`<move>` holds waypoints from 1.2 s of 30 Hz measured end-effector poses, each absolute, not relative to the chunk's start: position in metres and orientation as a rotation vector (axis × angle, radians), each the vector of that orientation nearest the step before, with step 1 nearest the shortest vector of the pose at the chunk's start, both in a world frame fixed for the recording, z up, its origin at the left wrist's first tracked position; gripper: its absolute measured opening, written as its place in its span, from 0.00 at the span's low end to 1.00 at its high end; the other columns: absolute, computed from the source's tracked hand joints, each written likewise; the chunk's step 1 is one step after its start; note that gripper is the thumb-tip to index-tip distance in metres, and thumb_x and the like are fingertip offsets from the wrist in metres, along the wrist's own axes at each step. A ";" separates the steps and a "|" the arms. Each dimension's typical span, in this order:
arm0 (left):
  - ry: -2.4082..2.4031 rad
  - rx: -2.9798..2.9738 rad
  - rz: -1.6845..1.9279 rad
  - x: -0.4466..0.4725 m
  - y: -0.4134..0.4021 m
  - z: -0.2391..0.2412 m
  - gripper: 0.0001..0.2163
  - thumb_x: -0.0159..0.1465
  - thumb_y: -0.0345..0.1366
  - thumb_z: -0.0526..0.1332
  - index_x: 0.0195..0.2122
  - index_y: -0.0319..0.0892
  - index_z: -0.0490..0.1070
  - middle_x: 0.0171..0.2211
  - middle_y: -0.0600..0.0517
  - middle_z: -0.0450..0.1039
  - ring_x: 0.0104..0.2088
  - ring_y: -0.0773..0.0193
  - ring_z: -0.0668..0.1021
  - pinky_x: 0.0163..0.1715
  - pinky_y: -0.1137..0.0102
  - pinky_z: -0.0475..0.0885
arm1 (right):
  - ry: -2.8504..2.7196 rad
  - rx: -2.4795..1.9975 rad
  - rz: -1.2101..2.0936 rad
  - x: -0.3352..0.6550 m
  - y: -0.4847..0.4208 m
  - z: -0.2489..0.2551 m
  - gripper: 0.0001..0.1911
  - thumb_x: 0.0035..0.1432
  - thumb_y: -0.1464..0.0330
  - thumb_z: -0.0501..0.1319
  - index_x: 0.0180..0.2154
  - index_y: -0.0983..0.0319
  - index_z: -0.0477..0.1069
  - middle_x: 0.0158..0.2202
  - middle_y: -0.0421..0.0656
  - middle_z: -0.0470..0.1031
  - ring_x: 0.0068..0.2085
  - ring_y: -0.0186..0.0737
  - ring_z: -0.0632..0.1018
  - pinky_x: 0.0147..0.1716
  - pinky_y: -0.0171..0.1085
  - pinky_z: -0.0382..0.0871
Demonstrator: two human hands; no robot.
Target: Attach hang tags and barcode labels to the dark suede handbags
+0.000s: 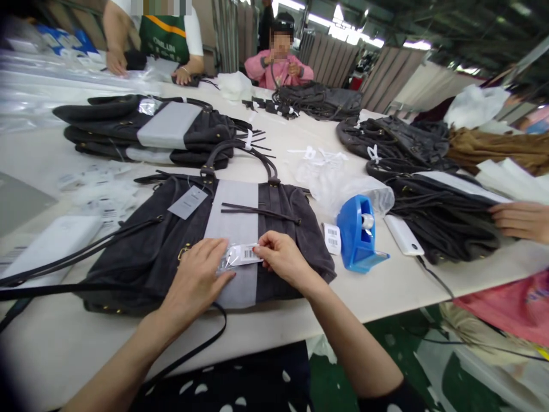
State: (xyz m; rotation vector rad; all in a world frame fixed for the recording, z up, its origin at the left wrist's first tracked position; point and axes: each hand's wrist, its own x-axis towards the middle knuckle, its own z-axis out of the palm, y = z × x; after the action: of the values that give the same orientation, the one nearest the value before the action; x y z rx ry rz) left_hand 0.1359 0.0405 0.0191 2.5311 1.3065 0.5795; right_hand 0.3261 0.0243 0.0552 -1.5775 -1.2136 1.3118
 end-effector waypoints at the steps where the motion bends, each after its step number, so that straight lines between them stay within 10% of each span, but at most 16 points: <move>1: 1.299 2.539 0.551 0.137 0.042 0.019 0.23 0.55 0.33 0.62 0.52 0.38 0.60 0.50 0.41 0.65 0.53 0.49 0.65 0.49 0.55 0.64 | -1.230 -1.601 1.317 0.325 0.028 0.052 0.11 0.46 0.63 0.61 0.25 0.63 0.64 0.17 0.33 0.63 0.18 0.27 0.66 0.16 0.27 0.57; 36: 1.209 2.506 0.506 0.139 0.056 0.006 0.16 0.56 0.34 0.61 0.46 0.42 0.65 0.49 0.44 0.65 0.51 0.52 0.65 0.48 0.56 0.62 | -1.330 -1.807 1.307 0.323 0.043 0.023 0.04 0.47 0.69 0.60 0.24 0.63 0.65 0.15 0.34 0.64 0.15 0.27 0.66 0.11 0.24 0.56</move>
State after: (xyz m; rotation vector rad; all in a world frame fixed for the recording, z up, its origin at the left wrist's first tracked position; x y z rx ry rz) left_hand 0.1388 0.0558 0.0059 2.5058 1.2088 0.5062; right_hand 0.3229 0.0429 0.0234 -1.8068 -1.3301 1.3068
